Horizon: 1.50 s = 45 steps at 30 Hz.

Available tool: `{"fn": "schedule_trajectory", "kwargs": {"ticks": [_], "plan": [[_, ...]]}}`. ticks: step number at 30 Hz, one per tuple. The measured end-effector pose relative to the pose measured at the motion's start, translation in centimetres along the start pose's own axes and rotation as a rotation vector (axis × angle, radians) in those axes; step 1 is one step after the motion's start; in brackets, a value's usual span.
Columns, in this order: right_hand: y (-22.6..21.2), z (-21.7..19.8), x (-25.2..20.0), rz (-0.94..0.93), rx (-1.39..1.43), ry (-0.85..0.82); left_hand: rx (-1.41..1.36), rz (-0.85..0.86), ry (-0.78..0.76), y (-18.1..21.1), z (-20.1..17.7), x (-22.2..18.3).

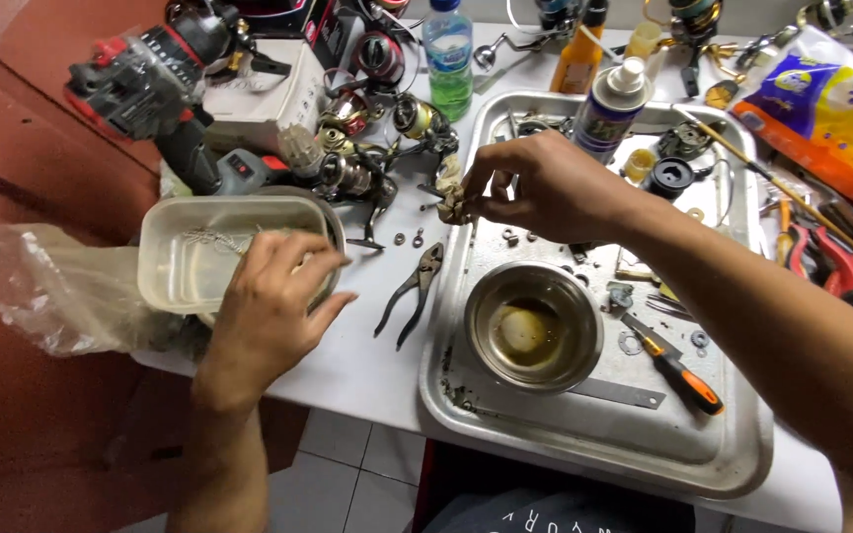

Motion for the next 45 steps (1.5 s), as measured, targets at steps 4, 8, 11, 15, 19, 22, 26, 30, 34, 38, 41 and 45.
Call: {"fn": "schedule_trajectory", "kwargs": {"ticks": [4, 8, 11, 15, 19, 22, 26, 30, 34, 38, 41, 45], "plan": [[-0.2, 1.4, 1.1, -0.016, -0.025, -0.024, 0.281, 0.018, -0.119, -2.5, 0.0, -3.9], [-1.0, 3.3, 2.4, -0.054, -0.055, -0.052, 0.304, 0.037, -0.113, -3.1, -0.7, -5.3], [-2.2, 4.0, 3.2, -0.086, -0.069, -0.092, 0.293, 0.024, -0.079, -3.7, -1.4, -5.3], [-3.8, 4.9, 3.8, -0.12, -0.081, -0.109, 0.356, 0.029, -0.104, -4.6, -2.3, -5.3], [-3.9, 6.2, 4.3, -0.134, -0.088, -0.144, 0.401, 0.103, -0.086, -4.8, -2.2, -5.4], [-4.2, 6.9, 4.9, -0.162, -0.074, -0.15, 0.418, 0.179, -0.047, -5.4, -1.7, -5.8], [-4.8, 7.1, 5.6, -0.187, -0.095, -0.146, 0.408, 0.28, 0.018, -5.5, -2.0, -5.8], [-3.4, 8.1, 6.5, -0.176, -0.068, -0.121, 0.373, 0.303, 0.033, -5.1, -3.7, -4.6], [-2.2, 10.3, 7.5, -0.124, -0.05, -0.114, 0.333, 0.298, 0.048, -3.2, -6.6, -2.4], [-3.1, 12.7, 7.9, -0.066, 0.039, -0.155, 0.282, 0.279, 0.076, -1.5, -8.7, -0.9], [-3.0, 14.8, 8.1, -0.137, 0.097, -0.193, 0.311, 0.3, 0.081, -1.2, -9.0, -0.7], [-3.3, 13.0, 7.7, -0.099, 0.185, -0.197, 0.313, 0.297, 0.068, -1.4, -8.6, -1.1]]}}
Point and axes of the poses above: each hand's wrist, its own x-axis towards the middle knuckle, its own z-axis out of the palm, y = z × x, the point moved 8 cm from there along x, towards the middle knuckle, and after that the axes turned 12 degrees about y, right-handed, at the moved point
